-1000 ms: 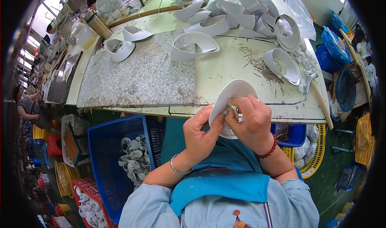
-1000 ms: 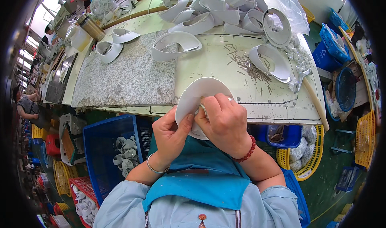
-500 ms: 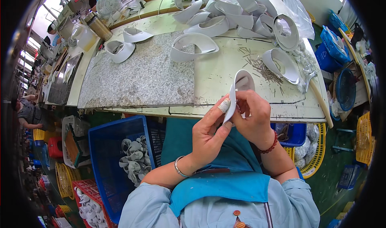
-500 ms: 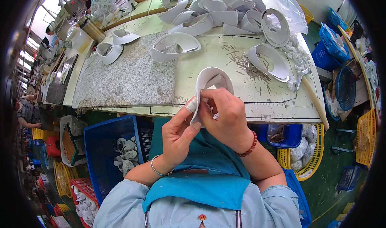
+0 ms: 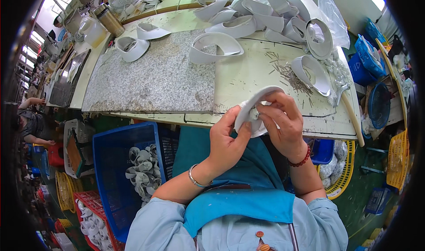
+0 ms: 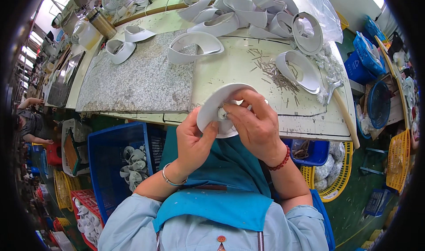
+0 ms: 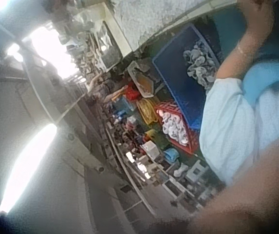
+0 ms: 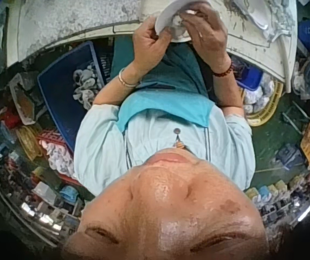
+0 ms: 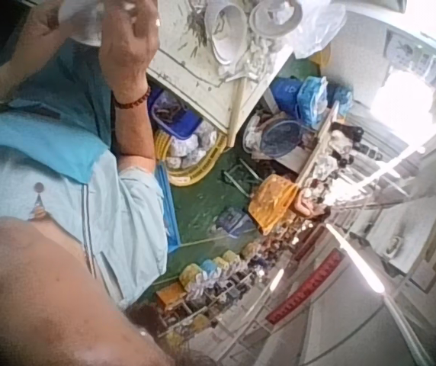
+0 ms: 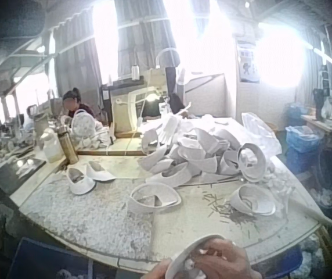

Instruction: The person attaches decorative ornaments into shoe components by hand and taps the assembled pieces with a small hammer.

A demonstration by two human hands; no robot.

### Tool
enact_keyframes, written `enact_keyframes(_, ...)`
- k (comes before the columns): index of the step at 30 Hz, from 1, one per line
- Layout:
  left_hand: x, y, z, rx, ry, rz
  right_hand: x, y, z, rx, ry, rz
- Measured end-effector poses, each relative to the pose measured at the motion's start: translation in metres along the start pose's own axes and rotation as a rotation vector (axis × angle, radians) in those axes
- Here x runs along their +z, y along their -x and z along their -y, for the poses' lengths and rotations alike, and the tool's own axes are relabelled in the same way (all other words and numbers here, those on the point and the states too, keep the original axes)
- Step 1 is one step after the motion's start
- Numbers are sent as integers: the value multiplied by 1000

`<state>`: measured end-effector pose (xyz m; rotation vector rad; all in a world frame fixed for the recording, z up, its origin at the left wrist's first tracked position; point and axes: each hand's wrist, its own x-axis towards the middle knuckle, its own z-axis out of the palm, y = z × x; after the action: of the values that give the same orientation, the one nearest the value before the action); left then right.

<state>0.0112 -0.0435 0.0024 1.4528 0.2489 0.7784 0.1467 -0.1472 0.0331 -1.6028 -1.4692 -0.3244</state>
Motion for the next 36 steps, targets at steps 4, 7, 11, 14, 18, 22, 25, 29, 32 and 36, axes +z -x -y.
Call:
enact_keyframes(4,6,-6,-7,68,-109,-36,2,1,-3,-116,-55,-57)
enact_keyframes(7,4,-7,-3,65,-123,-40,5,2,-3,-129,-85,-127)
enact_keyframes(11,3,-7,-5,21,-84,-6,9,7,-11,-177,-70,-157)
enact_keyframes(14,5,-6,-7,-3,-53,-25,7,12,-13,-204,12,-119)
enact_keyframes(18,5,-5,-7,0,-58,-34,9,12,-6,-170,77,-142)
enact_keyframes(22,4,-6,-10,-13,-89,-17,10,12,-5,-161,73,-155)
enact_keyframes(25,3,-7,-12,-7,-116,-12,10,11,-4,-155,63,-144)
enact_keyframes(29,0,-8,-14,-5,-130,22,8,9,-3,-151,56,-131)
enact_keyframes(32,0,-9,-15,-4,-146,37,7,9,-3,-134,45,-112)
enact_keyframes(36,1,-11,-10,63,-177,29,6,7,-2,-119,32,-103)
